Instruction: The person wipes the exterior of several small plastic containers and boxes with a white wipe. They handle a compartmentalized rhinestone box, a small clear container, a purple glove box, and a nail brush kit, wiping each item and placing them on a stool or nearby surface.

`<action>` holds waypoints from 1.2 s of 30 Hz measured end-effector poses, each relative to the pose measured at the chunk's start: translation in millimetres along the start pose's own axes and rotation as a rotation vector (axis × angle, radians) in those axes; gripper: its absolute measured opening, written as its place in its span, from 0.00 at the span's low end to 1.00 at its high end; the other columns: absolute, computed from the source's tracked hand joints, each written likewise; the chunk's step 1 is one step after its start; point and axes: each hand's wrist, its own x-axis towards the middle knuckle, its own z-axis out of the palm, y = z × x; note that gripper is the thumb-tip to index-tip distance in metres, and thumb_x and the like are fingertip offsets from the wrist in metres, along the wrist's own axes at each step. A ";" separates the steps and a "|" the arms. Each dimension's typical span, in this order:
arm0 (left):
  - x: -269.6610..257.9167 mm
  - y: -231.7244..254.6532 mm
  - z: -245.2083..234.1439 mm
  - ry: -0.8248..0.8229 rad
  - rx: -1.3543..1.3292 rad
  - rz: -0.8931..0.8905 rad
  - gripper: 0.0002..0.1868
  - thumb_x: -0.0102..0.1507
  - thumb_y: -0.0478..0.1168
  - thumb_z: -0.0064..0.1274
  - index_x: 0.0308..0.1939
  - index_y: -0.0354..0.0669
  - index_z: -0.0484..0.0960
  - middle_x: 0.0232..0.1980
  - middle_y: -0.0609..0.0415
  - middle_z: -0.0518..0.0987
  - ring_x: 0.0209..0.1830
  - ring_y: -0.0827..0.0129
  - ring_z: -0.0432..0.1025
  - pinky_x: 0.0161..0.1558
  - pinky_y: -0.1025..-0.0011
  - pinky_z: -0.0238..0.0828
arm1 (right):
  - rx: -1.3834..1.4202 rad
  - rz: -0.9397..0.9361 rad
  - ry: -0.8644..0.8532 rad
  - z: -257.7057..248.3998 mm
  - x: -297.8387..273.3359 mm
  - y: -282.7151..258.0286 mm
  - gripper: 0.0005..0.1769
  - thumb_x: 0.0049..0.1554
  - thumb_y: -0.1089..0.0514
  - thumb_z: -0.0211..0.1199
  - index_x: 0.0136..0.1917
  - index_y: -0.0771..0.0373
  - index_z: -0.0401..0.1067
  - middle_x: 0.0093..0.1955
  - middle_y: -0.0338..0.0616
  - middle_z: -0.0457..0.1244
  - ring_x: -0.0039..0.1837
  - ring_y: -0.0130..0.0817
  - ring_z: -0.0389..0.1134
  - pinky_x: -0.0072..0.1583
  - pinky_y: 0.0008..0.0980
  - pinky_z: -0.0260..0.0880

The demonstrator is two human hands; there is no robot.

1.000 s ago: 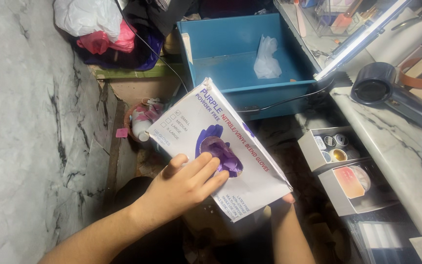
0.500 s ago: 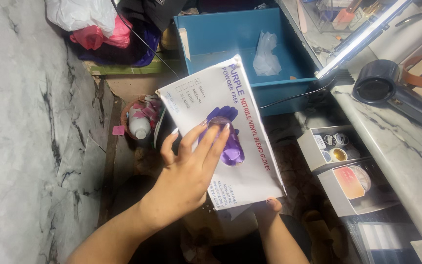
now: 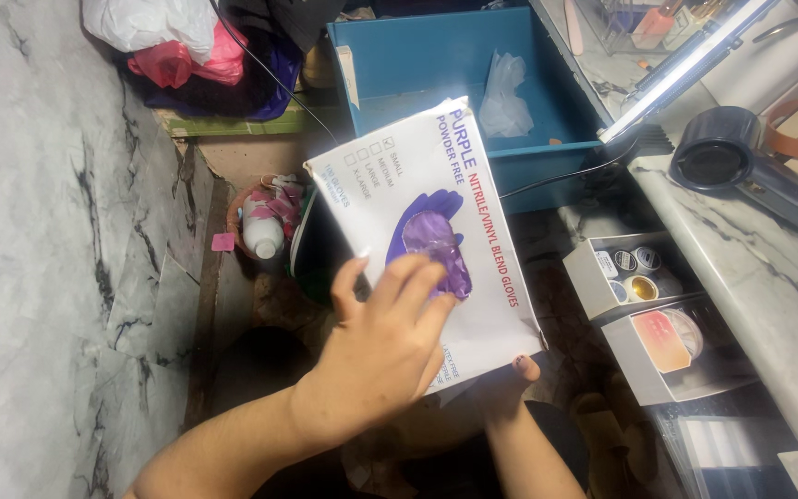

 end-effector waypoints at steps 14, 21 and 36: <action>41.9 -50.8 9.4 0.180 -0.074 -0.145 0.03 0.66 0.41 0.60 0.41 0.49 0.84 0.41 0.68 0.81 0.47 0.73 0.71 0.54 0.60 0.50 | 0.025 0.028 0.097 -41.2 -4.1 7.2 0.55 0.47 0.39 0.68 0.75 0.75 0.55 0.66 0.61 0.59 0.67 0.53 0.64 0.62 0.44 0.69; 33.9 -22.6 29.6 0.116 0.005 -0.008 0.27 0.61 0.47 0.60 0.57 0.30 0.79 0.60 0.42 0.78 0.60 0.55 0.72 0.63 0.58 0.60 | 0.075 0.024 0.101 -25.4 1.6 -1.7 0.55 0.47 0.40 0.69 0.77 0.72 0.54 0.68 0.59 0.59 0.69 0.52 0.63 0.65 0.46 0.68; -21.8 20.8 22.8 -0.133 -0.178 0.074 0.46 0.63 0.62 0.51 0.77 0.41 0.58 0.80 0.33 0.53 0.81 0.40 0.48 0.75 0.44 0.48 | 0.172 0.084 0.015 -19.6 4.2 1.0 0.52 0.50 0.41 0.67 0.78 0.71 0.52 0.72 0.59 0.58 0.72 0.50 0.62 0.70 0.47 0.65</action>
